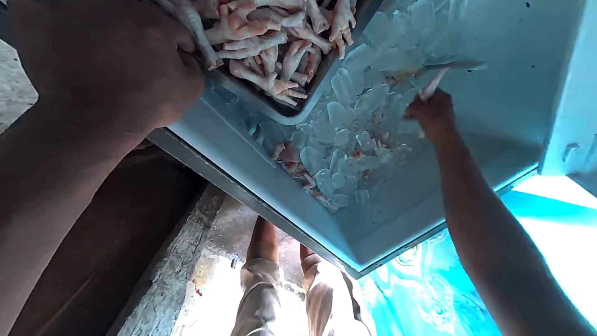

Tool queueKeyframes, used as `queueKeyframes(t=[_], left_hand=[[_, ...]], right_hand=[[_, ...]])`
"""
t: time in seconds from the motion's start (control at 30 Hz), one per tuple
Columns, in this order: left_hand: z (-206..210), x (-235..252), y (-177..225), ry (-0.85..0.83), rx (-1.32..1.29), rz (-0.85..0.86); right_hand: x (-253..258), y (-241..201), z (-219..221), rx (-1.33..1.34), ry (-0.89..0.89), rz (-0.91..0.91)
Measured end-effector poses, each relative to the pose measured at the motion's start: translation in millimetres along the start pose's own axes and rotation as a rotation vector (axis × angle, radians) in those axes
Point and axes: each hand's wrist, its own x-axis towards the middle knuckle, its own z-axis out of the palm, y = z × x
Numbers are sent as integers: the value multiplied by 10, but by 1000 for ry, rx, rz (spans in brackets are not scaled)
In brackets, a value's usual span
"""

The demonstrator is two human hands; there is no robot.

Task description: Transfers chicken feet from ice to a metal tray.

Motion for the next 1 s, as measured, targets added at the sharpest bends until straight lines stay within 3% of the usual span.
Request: queueKeyframes(t=[0.07,0.23,0.43,0.7,0.9,1.0], left_hand=[[-3,1,9,1,16,7],[3,8,2,-31,27,-19],[-87,1,50,-8,105,21],[-101,-4,85,-16,90,12],[-89,1,68,-10,86,24],[-81,9,52,-11,92,33]], right_hand=[[197,-117,233,246,50,13],[225,-186,873,125,175,-44],[250,-102,1004,277,320,-117],[418,-218,697,152,27,9],[372,-262,684,307,-65,120],[246,-443,666,291,-112,82]])
